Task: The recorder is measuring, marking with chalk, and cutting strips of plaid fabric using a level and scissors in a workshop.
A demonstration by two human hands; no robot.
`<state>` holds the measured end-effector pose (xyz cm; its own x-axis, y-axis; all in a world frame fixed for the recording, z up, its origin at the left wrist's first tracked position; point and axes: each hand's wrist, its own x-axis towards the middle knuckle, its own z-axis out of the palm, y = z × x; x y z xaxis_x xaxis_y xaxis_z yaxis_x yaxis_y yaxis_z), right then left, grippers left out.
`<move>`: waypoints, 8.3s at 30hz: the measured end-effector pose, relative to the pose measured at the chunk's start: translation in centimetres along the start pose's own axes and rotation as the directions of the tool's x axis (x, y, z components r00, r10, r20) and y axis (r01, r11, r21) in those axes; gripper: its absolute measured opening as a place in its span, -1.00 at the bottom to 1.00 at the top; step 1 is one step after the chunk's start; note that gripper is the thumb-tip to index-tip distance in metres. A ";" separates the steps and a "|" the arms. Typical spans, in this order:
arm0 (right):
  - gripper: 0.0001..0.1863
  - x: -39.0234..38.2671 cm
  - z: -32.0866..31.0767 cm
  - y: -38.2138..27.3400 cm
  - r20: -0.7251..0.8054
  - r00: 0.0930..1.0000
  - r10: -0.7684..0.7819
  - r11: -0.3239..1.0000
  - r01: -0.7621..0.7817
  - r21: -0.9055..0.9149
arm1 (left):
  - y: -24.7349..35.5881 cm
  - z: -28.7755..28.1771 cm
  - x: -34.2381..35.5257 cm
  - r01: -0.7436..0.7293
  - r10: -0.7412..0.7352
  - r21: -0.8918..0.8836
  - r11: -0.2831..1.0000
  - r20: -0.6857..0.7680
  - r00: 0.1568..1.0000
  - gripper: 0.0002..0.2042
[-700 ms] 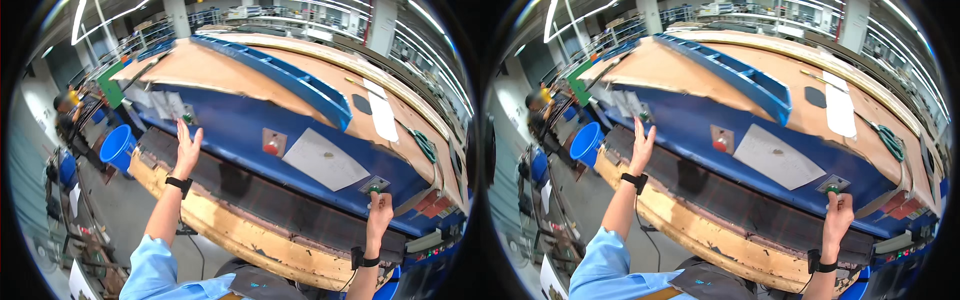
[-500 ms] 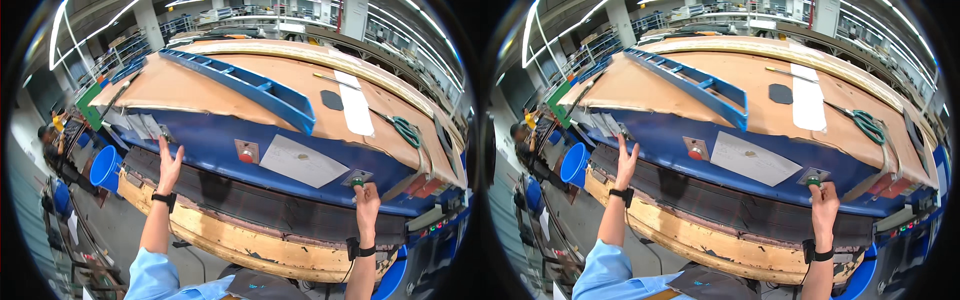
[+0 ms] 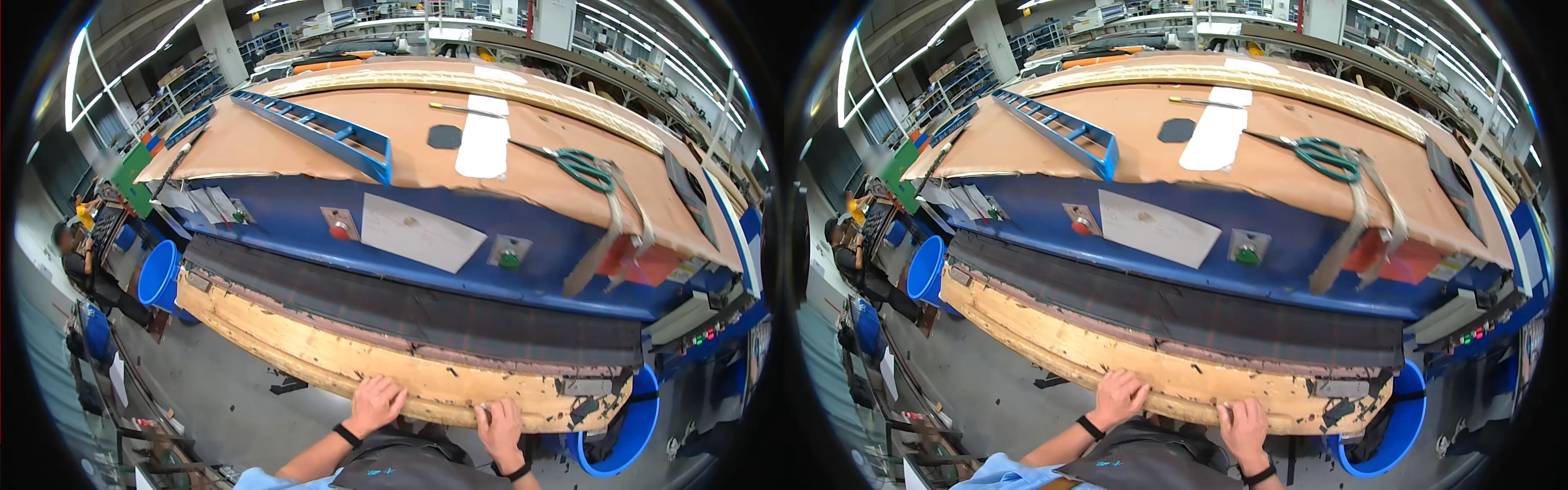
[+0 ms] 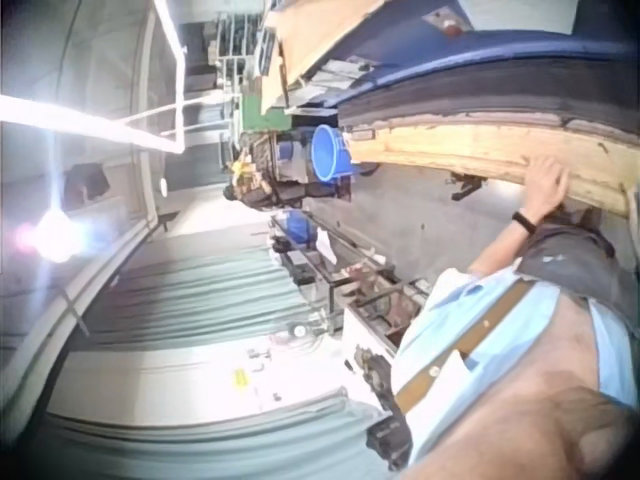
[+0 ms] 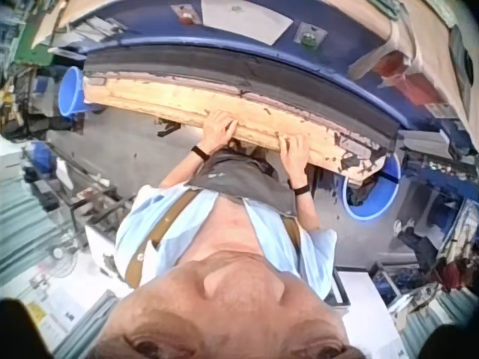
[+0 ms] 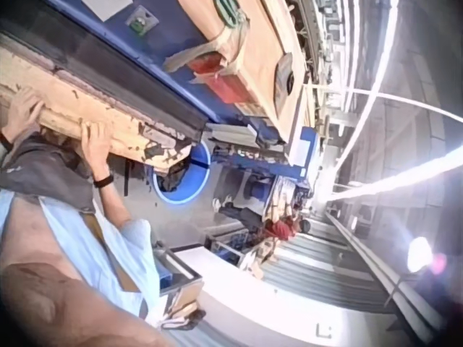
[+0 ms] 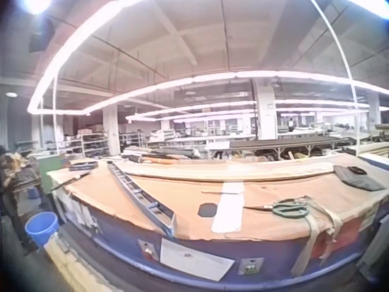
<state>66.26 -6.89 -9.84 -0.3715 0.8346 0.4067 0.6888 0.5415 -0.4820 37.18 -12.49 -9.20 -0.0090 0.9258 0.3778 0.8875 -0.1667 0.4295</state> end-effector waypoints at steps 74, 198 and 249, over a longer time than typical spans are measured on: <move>0.13 3.8 0.1 4.1 0.345 0.931 0.116 0.980 -0.052 -0.191 | -1.8 3.8 -1.8 0.035 -0.033 -0.051 0.998 0.040 0.999 -0.36; -0.30 0.6 -1.8 15.2 0.272 0.961 -0.044 0.984 0.088 -0.152 | -4.4 6.1 -3.6 0.297 -0.233 -0.284 0.912 0.236 0.943 -0.31; -0.15 -2.0 -7.8 21.5 0.231 0.967 0.103 0.976 -0.054 -0.212 | -4.3 7.1 -2.0 0.336 -0.320 -0.303 0.892 0.101 0.942 -0.24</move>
<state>86.68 2.26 -15.01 -0.4321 0.8868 0.1641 0.8243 0.4622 -0.3271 36.69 -11.18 -17.63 -0.2459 0.9598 0.1356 0.6493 0.0593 0.7582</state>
